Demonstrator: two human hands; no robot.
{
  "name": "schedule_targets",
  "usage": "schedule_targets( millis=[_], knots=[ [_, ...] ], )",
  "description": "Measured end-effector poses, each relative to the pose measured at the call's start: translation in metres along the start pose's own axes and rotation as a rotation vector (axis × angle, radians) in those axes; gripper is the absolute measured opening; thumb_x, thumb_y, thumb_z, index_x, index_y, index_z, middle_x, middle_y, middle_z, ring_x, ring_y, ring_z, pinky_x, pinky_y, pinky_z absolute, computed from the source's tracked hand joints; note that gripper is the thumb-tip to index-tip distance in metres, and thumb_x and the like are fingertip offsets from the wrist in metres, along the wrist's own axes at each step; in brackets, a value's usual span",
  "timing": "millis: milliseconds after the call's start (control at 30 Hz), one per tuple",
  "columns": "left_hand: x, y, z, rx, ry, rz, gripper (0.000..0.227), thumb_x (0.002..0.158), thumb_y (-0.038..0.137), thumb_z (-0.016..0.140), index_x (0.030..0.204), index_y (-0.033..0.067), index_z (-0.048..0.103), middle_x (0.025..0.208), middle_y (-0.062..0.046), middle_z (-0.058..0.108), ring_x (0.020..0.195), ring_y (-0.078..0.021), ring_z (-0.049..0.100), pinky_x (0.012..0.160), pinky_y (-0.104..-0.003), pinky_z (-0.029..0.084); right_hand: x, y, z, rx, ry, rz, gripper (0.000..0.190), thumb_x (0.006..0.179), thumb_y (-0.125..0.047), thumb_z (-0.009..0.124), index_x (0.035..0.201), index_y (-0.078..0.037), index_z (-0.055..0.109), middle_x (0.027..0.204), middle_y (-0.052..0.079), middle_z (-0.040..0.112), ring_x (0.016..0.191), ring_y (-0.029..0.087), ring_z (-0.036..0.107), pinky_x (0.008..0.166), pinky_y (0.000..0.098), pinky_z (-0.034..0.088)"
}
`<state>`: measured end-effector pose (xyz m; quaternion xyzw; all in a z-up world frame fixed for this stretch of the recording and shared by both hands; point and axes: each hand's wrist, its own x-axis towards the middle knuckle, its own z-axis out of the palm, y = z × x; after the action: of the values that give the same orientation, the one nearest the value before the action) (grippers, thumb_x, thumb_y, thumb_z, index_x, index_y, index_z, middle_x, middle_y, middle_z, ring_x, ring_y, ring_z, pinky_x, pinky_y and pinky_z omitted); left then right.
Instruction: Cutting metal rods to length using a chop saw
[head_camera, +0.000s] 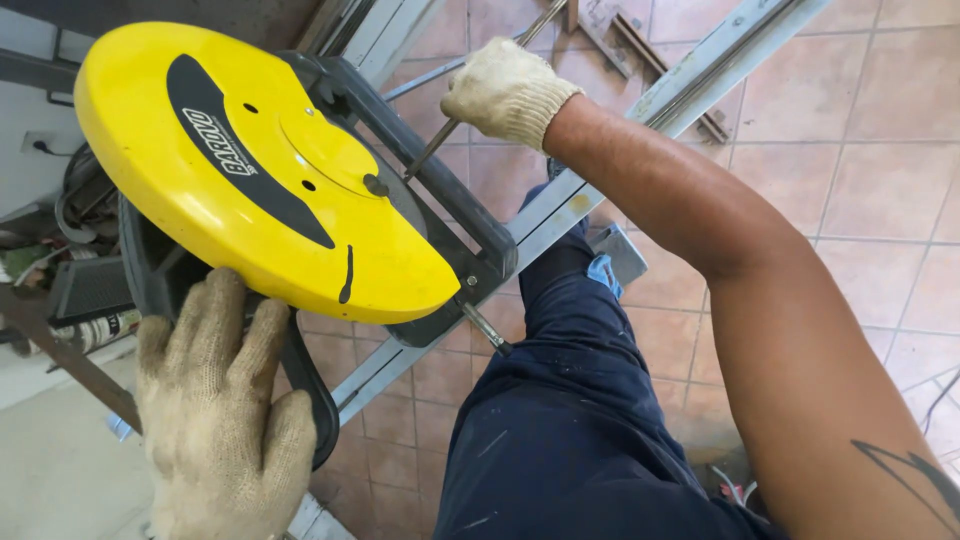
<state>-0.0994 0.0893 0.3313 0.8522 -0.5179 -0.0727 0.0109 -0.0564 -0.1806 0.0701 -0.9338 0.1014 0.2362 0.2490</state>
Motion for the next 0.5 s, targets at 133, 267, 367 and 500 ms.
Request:
schedule_targets(
  millis=[133,267,367,500],
  knots=[
    [-0.003,0.001,0.005,0.024,-0.008,-0.02,0.056,0.071,0.012,0.052,0.121,-0.0113,0.062,0.127,-0.036,0.058,0.113,-0.0525,0.056,0.087,-0.061,0.039,-0.001,0.002,0.0,-0.342,-0.03,-0.187,0.03,0.097,-0.005,0.064,0.126,-0.006,0.069,0.104,0.02,0.074,0.095,0.045,0.074,0.058,0.0526,0.067],
    [-0.007,0.001,0.01,0.022,0.022,0.017,0.055,0.073,0.009,0.053,0.124,-0.0112,0.059,0.13,-0.039,0.057,0.113,-0.055,0.055,0.084,-0.062,0.037,-0.003,-0.004,0.0,-0.111,-0.004,-0.078,0.027,0.103,-0.022,0.053,0.112,-0.002,0.07,0.096,0.016,0.069,0.081,0.035,0.068,0.052,0.0458,0.059],
    [-0.004,0.003,0.011,0.019,0.021,0.015,0.051,0.075,0.009,0.052,0.121,-0.0112,0.06,0.126,-0.038,0.057,0.108,-0.0544,0.055,0.08,-0.06,0.036,0.002,-0.002,0.012,0.003,0.038,-0.037,0.041,0.109,-0.03,0.049,0.11,0.004,0.07,0.088,0.016,0.068,0.072,0.029,0.069,0.052,0.0381,0.059],
    [-0.003,0.005,0.01,0.021,-0.001,-0.011,0.051,0.07,0.011,0.053,0.116,-0.0094,0.06,0.12,-0.035,0.057,0.107,-0.0523,0.054,0.08,-0.058,0.034,0.009,0.001,0.021,-0.262,0.076,-0.206,0.028,0.104,-0.018,0.059,0.122,0.001,0.07,0.093,0.021,0.073,0.081,0.037,0.076,0.052,0.0429,0.065]
  ],
)
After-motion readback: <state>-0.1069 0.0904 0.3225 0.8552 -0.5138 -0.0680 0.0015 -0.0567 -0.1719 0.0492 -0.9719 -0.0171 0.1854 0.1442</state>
